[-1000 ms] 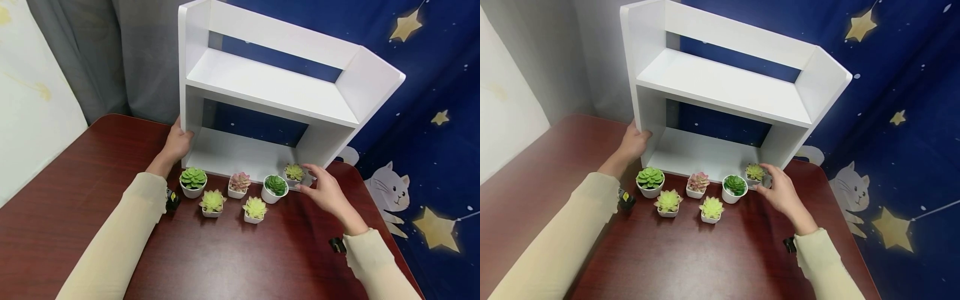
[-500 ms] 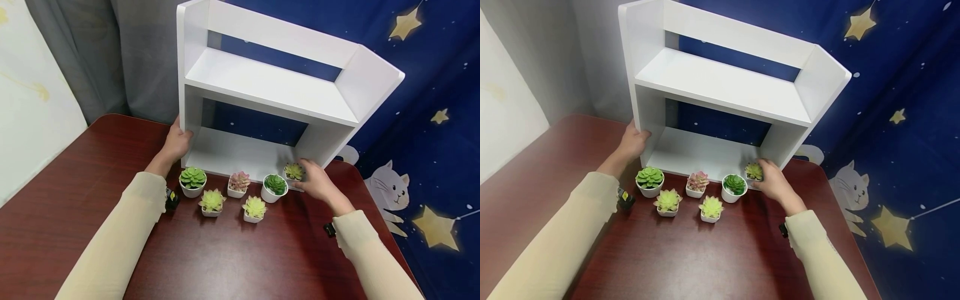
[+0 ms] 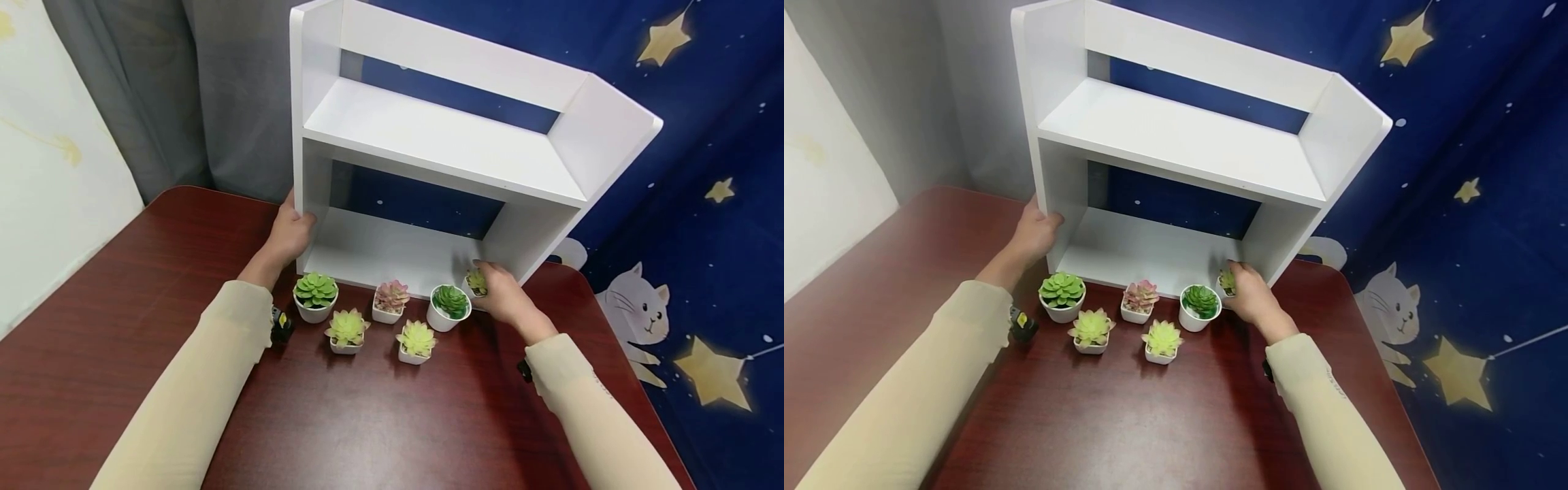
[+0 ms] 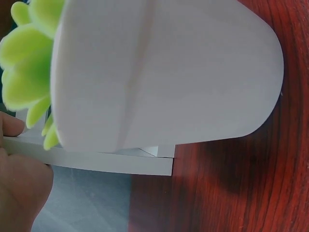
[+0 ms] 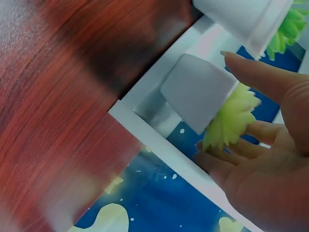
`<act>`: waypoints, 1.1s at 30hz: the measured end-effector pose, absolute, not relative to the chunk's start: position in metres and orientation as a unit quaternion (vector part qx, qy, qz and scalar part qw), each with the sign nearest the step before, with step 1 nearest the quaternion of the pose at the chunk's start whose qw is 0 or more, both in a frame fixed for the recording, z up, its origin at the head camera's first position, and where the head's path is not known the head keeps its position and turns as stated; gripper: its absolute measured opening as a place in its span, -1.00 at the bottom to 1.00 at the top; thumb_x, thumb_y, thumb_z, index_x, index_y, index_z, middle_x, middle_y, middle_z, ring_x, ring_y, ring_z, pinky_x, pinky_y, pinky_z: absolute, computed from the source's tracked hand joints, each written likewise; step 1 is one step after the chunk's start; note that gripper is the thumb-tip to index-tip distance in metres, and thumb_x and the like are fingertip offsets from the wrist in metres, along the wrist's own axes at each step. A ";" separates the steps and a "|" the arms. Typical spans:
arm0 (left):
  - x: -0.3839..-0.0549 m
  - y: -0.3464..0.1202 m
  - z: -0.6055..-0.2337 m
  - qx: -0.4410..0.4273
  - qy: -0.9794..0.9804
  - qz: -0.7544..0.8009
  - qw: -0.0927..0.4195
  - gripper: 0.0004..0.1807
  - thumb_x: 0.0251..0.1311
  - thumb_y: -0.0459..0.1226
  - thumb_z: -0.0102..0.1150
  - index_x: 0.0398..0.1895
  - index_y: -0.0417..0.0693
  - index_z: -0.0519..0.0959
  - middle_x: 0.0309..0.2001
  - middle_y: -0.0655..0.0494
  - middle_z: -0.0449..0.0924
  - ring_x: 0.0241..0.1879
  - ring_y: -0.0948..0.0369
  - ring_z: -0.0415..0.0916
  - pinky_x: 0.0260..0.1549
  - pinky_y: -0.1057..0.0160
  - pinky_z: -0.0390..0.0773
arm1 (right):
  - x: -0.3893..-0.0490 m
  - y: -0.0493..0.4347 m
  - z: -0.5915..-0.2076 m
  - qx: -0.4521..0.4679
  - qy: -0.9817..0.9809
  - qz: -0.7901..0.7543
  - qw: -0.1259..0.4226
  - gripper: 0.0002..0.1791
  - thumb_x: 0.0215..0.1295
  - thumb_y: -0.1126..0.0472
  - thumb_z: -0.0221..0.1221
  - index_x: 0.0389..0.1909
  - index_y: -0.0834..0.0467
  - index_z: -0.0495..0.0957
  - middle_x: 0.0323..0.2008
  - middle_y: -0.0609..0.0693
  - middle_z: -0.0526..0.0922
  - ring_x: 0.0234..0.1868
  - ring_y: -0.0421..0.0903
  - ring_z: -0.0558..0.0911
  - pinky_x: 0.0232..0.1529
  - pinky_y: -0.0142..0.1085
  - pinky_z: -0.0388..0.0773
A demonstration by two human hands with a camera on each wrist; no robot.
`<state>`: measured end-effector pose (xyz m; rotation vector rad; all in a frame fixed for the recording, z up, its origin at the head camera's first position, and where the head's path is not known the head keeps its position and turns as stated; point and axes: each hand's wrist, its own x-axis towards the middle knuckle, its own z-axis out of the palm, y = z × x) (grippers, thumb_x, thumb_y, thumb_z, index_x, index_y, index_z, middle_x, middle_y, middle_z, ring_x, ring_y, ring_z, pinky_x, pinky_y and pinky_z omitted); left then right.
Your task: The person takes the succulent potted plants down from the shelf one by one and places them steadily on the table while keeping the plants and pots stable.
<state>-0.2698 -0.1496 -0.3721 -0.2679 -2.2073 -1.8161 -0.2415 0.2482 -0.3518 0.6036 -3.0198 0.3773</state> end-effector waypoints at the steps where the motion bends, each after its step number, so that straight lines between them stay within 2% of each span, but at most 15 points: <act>1: -0.270 -0.150 -0.372 -0.093 -0.761 -0.627 0.134 -0.21 0.38 -0.50 -0.27 0.65 0.04 -0.12 0.56 -0.22 0.09 0.50 -0.20 0.10 0.44 -0.31 0.09 | -0.242 0.247 -0.353 0.196 -0.973 0.118 0.024 -0.22 0.02 0.30 0.38 0.30 0.47 0.38 0.19 0.47 0.52 0.21 0.35 0.51 0.25 0.15 0.43; 7: -0.270 -0.150 -0.371 -0.093 -0.759 -0.631 0.134 -0.20 0.38 -0.50 -0.25 0.65 0.06 -0.11 0.55 -0.21 0.10 0.49 -0.22 0.12 0.42 -0.33 0.10 | -0.244 0.245 -0.355 0.193 -0.974 0.113 0.039 -0.39 -0.01 0.35 0.38 0.13 0.43 0.49 0.01 0.40 0.61 0.02 0.28 0.57 0.10 0.12 0.51; 14: -0.269 -0.150 -0.371 -0.087 -0.760 -0.630 0.134 -0.20 0.38 -0.50 -0.25 0.65 0.07 -0.11 0.56 -0.20 0.08 0.50 -0.21 0.10 0.43 -0.34 0.08 | -0.246 0.245 -0.357 0.169 -0.976 0.131 0.047 -0.43 -0.06 0.29 0.41 0.04 0.34 0.56 -0.16 0.31 0.67 -0.12 0.21 0.59 -0.03 0.06 0.53; 19: -0.271 -0.150 -0.373 -0.084 -0.764 -0.625 0.134 -0.21 0.39 -0.49 -0.25 0.65 0.07 -0.12 0.56 -0.20 0.09 0.50 -0.21 0.11 0.43 -0.34 0.09 | -0.242 0.247 -0.357 0.151 -0.974 0.151 0.076 -0.44 -0.09 0.27 0.40 0.02 0.32 0.58 -0.15 0.30 0.65 -0.15 0.18 0.56 -0.07 0.04 0.51; 25: -0.272 -0.151 -0.373 -0.084 -0.759 -0.631 0.136 -0.20 0.37 -0.50 -0.25 0.65 0.06 -0.11 0.56 -0.21 0.10 0.50 -0.21 0.10 0.44 -0.32 0.08 | -0.233 0.246 -0.347 0.133 -0.970 0.169 0.112 -0.39 -0.05 0.28 0.42 0.10 0.32 0.54 -0.07 0.34 0.62 -0.11 0.22 0.58 -0.05 0.07 0.52; 30: -0.271 -0.150 -0.372 -0.079 -0.762 -0.629 0.132 -0.21 0.39 -0.49 -0.26 0.65 0.07 -0.11 0.56 -0.21 0.09 0.49 -0.22 0.11 0.43 -0.33 0.09 | -0.221 0.246 -0.336 0.113 -0.971 0.177 0.112 -0.32 -0.03 0.22 0.46 0.16 0.33 0.51 -0.01 0.35 0.63 -0.07 0.23 0.59 -0.02 0.08 0.52; 33: -0.270 -0.149 -0.372 -0.077 -0.763 -0.628 0.131 -0.22 0.39 -0.48 -0.25 0.65 0.06 -0.10 0.55 -0.22 0.11 0.48 -0.21 0.13 0.42 -0.35 0.10 | -0.211 0.248 -0.329 0.105 -0.973 0.175 0.109 -0.36 0.00 0.17 0.45 0.13 0.33 0.54 -0.05 0.33 0.66 -0.10 0.22 0.60 -0.05 0.06 0.51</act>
